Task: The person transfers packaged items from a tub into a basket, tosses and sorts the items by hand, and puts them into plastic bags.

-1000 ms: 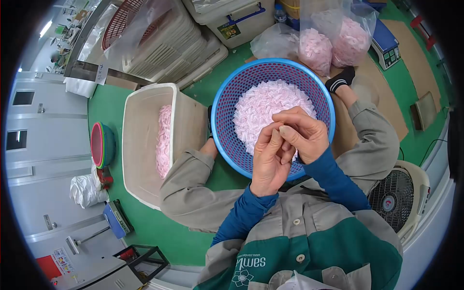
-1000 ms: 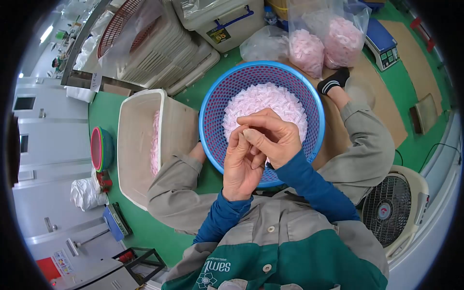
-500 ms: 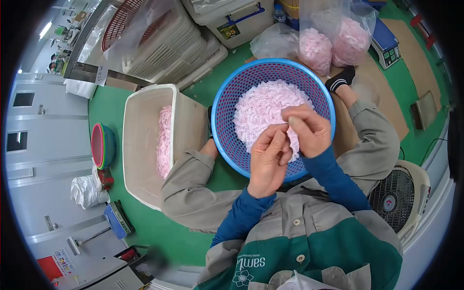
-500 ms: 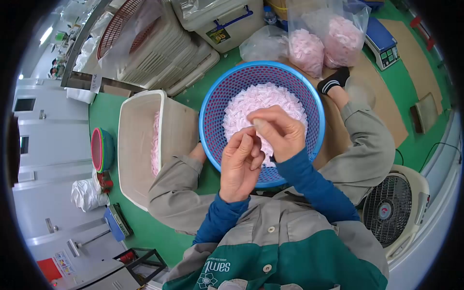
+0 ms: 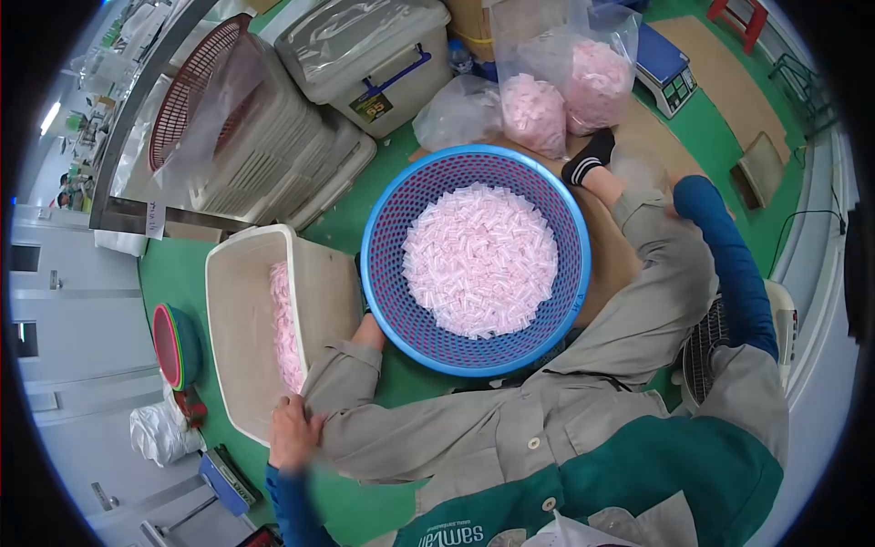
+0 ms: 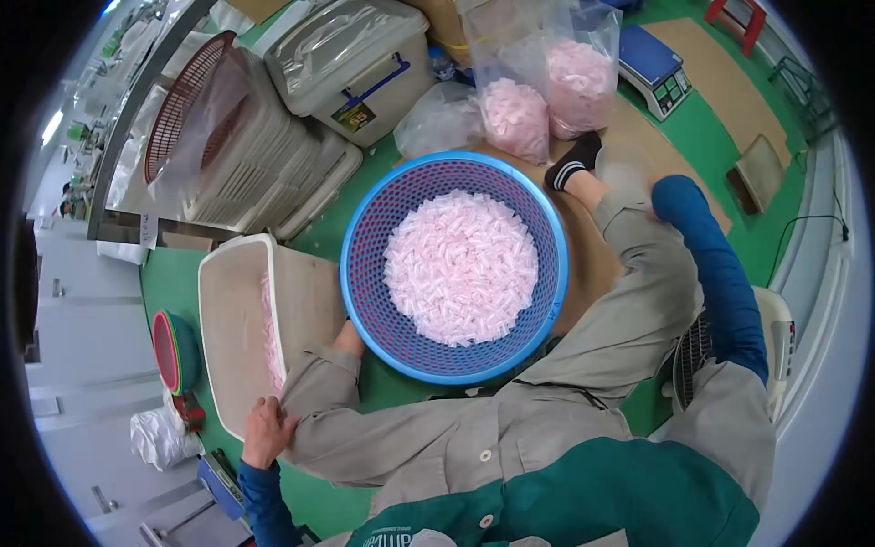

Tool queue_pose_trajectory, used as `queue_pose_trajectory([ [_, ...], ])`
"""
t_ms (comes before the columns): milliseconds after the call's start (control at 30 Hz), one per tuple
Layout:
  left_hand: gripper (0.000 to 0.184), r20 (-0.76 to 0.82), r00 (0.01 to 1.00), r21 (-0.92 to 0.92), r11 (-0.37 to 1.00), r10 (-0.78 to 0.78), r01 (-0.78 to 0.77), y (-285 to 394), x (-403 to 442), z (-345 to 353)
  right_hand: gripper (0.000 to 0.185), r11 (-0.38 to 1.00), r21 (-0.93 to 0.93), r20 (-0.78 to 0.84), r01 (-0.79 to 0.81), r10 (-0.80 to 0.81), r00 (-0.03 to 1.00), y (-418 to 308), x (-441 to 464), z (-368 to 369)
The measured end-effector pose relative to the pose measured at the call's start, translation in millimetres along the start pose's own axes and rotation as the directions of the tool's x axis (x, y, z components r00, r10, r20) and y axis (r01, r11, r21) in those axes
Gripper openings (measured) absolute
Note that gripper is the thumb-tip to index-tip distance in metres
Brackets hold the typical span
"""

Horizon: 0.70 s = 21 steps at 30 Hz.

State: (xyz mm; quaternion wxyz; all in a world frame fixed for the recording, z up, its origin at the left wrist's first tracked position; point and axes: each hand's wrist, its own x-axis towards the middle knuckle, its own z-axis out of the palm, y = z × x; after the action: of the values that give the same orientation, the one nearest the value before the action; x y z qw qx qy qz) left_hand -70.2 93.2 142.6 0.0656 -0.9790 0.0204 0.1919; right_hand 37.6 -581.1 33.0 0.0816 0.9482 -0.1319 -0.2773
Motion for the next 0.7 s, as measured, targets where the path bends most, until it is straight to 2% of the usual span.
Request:
queue_pose_trajectory([
  [100,0.035,-0.025,0.998,-0.172,0.983,0.066,-0.069,-2,-2,4,0.044,0.997,0.075,0.05,0.026,-0.03,0.998,8,-11,16],
  [167,0.037,-0.095,0.986,-0.197,0.969,0.134,-0.151,-21,-2,27,0.046,0.988,0.135,0.016,0.076,-0.079,0.997,27,16,50],
  [200,0.042,-0.046,0.992,-0.135,0.984,0.115,-0.12,-21,0,26,0.047,0.992,0.068,-0.011,0.108,-0.108,0.994,31,30,68],
  [233,0.044,-0.014,0.994,-0.181,0.977,0.109,-0.11,-26,2,31,0.048,0.99,0.004,-0.046,0.142,-0.141,0.989,34,40,83],
  [333,0.049,-0.005,0.997,-0.171,0.982,0.082,-0.081,-35,7,46,0.041,0.981,-0.01,-0.087,0.193,-0.193,0.977,46,74,125],
  [400,0.044,0.048,0.998,-0.04,0.998,0.048,-0.046,-26,13,45,0.03,0.981,0.079,-0.225,0.175,-0.154,0.962,43,67,133],
  [433,0.042,0.147,0.988,-0.002,0.999,0.045,-0.045,-15,19,33,0.027,0.979,0.156,-0.276,0.128,-0.081,0.958,19,30,99],
  [467,0.039,0.245,0.969,0.035,0.998,0.041,-0.051,-3,26,20,0.028,0.972,-0.166,0.101,0.166,-0.151,0.983,26,68,124],
  [500,0.036,0.243,0.962,-0.088,0.991,0.121,-0.102,9,32,4,0.028,0.973,-0.183,0.147,0.14,-0.114,0.983,39,92,149],
  [533,0.033,0.24,0.95,-0.211,0.966,0.2,-0.15,23,39,-15,0.028,0.983,-0.153,0.102,0.103,-0.088,0.991,39,93,145],
  [600,0.021,-0.114,0.912,-0.504,0.769,0.393,-0.394,56,41,-72,0.028,0.995,-0.063,-0.001,0.071,-0.072,0.997,27,78,124],
  [633,0.016,-0.258,0.886,-0.619,0.638,0.386,-0.458,75,35,-107,0.029,0.998,-0.032,-0.037,0.063,-0.064,0.997,24,73,118],
  [700,0.018,-0.505,0.784,-0.731,0.304,0.36,-0.611,112,18,-171,0.029,0.998,0.004,-0.083,0.055,-0.054,0.995,19,65,110],
])
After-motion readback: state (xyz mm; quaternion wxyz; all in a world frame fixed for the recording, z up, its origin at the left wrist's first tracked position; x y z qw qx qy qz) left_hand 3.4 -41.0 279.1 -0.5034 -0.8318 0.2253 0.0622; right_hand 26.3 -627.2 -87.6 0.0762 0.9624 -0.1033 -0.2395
